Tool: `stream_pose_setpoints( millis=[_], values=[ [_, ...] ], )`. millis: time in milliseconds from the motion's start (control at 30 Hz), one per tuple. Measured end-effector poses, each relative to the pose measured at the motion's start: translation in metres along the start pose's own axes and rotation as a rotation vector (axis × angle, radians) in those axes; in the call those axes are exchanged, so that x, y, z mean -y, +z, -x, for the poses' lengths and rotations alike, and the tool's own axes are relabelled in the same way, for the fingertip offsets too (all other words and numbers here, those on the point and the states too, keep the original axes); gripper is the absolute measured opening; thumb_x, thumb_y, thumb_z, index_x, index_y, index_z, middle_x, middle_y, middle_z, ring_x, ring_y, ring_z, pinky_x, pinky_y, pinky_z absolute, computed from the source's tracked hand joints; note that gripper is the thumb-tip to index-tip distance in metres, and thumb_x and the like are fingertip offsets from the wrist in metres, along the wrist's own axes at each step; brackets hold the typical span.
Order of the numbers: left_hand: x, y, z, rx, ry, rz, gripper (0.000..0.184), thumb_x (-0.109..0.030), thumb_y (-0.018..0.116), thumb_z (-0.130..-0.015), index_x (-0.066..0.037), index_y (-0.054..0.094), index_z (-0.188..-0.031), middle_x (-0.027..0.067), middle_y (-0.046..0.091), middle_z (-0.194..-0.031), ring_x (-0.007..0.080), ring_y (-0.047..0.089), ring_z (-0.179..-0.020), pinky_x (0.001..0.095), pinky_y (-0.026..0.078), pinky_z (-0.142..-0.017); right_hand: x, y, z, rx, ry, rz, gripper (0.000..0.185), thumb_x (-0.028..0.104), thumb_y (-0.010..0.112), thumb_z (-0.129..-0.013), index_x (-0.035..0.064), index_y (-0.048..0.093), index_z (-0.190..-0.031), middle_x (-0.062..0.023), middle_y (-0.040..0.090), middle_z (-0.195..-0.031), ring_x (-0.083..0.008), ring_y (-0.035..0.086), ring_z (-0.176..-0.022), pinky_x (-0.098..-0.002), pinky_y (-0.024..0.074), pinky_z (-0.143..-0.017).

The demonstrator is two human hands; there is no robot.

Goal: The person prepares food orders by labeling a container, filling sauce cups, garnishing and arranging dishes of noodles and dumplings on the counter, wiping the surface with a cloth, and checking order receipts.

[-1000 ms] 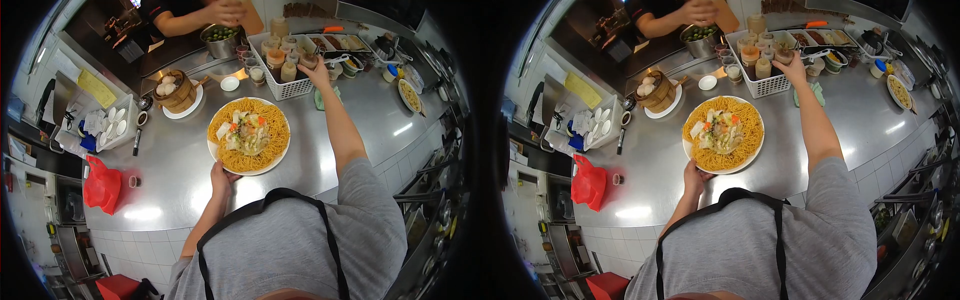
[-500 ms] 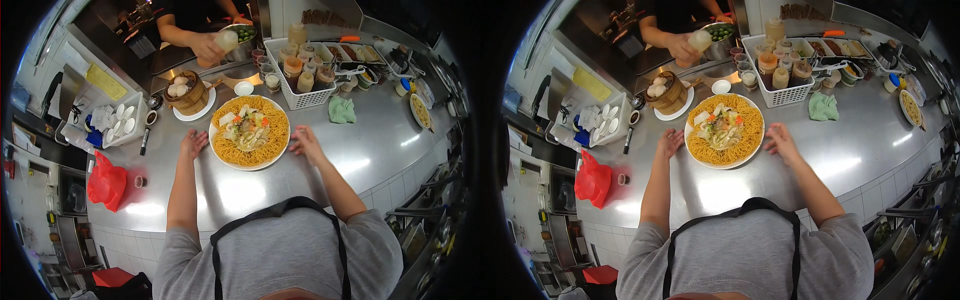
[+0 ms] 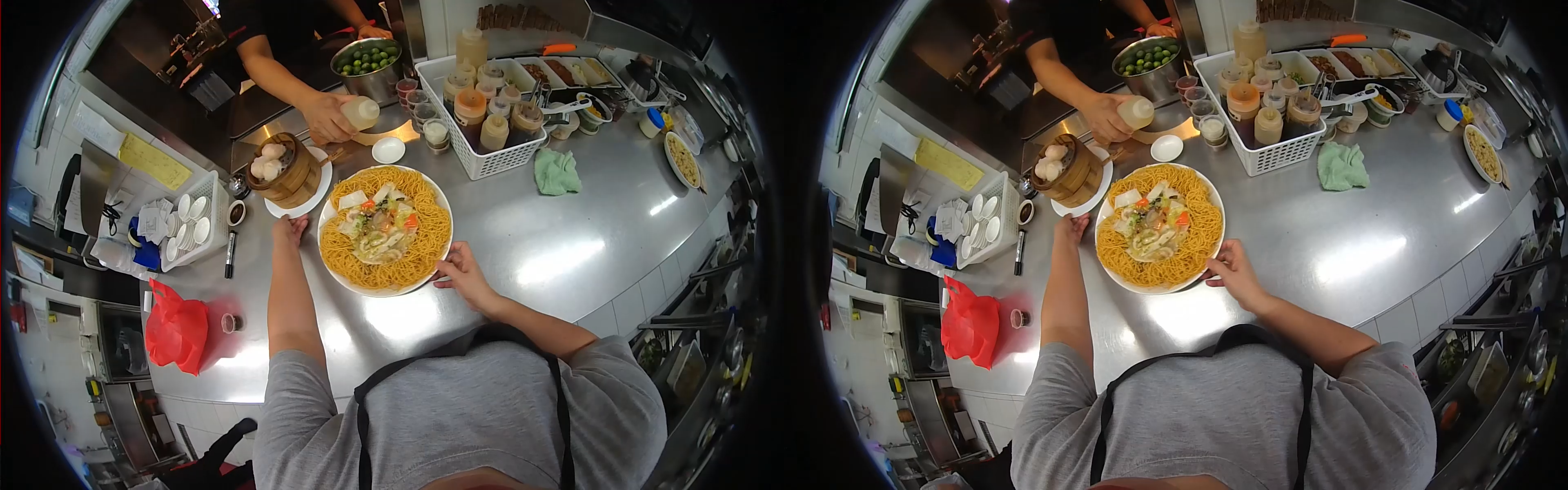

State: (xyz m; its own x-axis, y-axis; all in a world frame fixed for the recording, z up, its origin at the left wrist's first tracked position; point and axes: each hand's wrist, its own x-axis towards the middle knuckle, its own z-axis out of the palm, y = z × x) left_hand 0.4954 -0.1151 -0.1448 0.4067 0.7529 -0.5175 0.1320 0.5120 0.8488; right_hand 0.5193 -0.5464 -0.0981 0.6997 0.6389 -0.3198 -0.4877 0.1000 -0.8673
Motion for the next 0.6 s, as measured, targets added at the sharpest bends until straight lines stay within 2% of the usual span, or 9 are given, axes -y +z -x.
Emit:
stream_pose_setpoints(
  millis=[200,267,333,400,467,500,533,567,600],
  values=[
    [-0.011,-0.044,-0.017,0.059,-0.001,0.015,0.028,-0.019,0.036,-0.093,0.002,0.041,-0.111,0.0155,0.061,-0.093,0.0274,0.063,-0.083,0.0311,0.053,-0.066,-0.006,0.020,-0.004,0.073,0.008,0.114,0.036,0.017,0.055,-0.087,0.0046,0.030,-0.110,-0.0102,0.053,-0.099,-0.0167,0.061,-0.079,-0.0277,0.0508,-0.062],
    [-0.009,-0.049,-0.004,0.058,0.002,0.030,0.030,-0.021,0.038,-0.093,0.002,0.042,-0.111,0.0147,0.061,-0.093,0.0270,0.063,-0.081,0.0303,0.052,-0.063,-0.004,0.018,-0.005,0.303,0.056,0.300,0.036,0.020,0.058,-0.085,0.0041,0.036,-0.109,-0.0088,0.054,-0.096,-0.0155,0.060,-0.078,-0.0263,0.0494,-0.061],
    [-0.007,-0.051,0.021,0.078,0.067,0.034,0.033,-0.028,0.043,-0.092,-0.001,0.044,-0.110,0.0122,0.061,-0.092,0.0243,0.062,-0.079,0.0295,0.051,-0.063,0.002,0.002,-0.013,0.715,-0.043,0.675,0.029,0.023,0.063,-0.082,0.0071,0.052,-0.104,-0.0042,0.057,-0.096,-0.0111,0.057,-0.078,-0.0247,0.0467,-0.064],
    [0.008,-0.046,0.059,-0.038,0.212,-0.031,0.035,-0.031,0.049,-0.090,-0.003,0.044,-0.110,0.0113,0.060,-0.091,0.0210,0.061,-0.076,0.0278,0.050,-0.063,0.056,-0.017,-0.007,1.009,0.043,0.668,0.023,0.020,0.062,-0.082,0.0084,0.056,-0.102,-0.0029,0.058,-0.098,-0.0104,0.056,-0.082,-0.0241,0.0459,-0.070],
    [0.034,-0.060,0.079,-0.081,0.317,-0.041,0.029,-0.025,0.049,-0.090,-0.002,0.044,-0.109,0.0099,0.058,-0.088,0.0186,0.060,-0.075,0.0270,0.050,-0.063,0.119,-0.042,-0.004,0.902,-0.079,0.525,0.021,0.012,0.060,-0.084,0.0031,0.057,-0.103,-0.0055,0.059,-0.097,-0.0134,0.057,-0.088,-0.0260,0.0469,-0.077],
    [0.050,-0.067,0.093,-0.103,0.391,-0.067,0.028,-0.022,0.048,-0.090,-0.002,0.043,-0.109,0.0093,0.057,-0.086,0.0168,0.058,-0.073,0.0261,0.049,-0.063,0.150,-0.067,-0.006,0.774,-0.169,0.488,0.021,0.008,0.062,-0.081,0.0037,0.057,-0.102,-0.0054,0.059,-0.094,-0.0134,0.058,-0.087,-0.0269,0.0475,-0.078],
    [0.066,-0.072,0.109,-0.124,0.466,-0.091,0.027,-0.019,0.048,-0.090,-0.001,0.043,-0.110,0.0088,0.056,-0.085,0.0150,0.056,-0.072,0.0251,0.049,-0.063,0.180,-0.095,-0.009,0.595,-0.231,0.416,0.017,0.007,0.063,-0.079,0.0047,0.058,-0.096,-0.0036,0.060,-0.088,-0.0120,0.059,-0.083,-0.0251,0.0484,-0.073],
    [0.081,-0.074,0.130,-0.108,0.526,-0.090,0.026,-0.016,0.047,-0.090,0.000,0.042,-0.111,0.0082,0.054,-0.084,0.0135,0.054,-0.070,0.0240,0.048,-0.063,0.209,-0.123,-0.011,0.395,-0.297,0.438,0.007,0.014,0.058,-0.084,0.0085,0.057,-0.087,0.0013,0.057,-0.079,-0.0078,0.056,-0.072,-0.0212,0.0461,-0.062],
    [0.096,-0.069,0.161,-0.099,0.587,-0.089,0.026,-0.014,0.047,-0.091,0.000,0.042,-0.111,0.0076,0.053,-0.084,0.0120,0.052,-0.068,0.0229,0.047,-0.063,0.232,-0.157,-0.022,0.192,-0.452,0.491,0.006,0.016,0.057,-0.085,0.0097,0.056,-0.085,0.0040,0.055,-0.073,-0.0043,0.052,-0.065,-0.0192,0.0435,-0.055]
  ],
)
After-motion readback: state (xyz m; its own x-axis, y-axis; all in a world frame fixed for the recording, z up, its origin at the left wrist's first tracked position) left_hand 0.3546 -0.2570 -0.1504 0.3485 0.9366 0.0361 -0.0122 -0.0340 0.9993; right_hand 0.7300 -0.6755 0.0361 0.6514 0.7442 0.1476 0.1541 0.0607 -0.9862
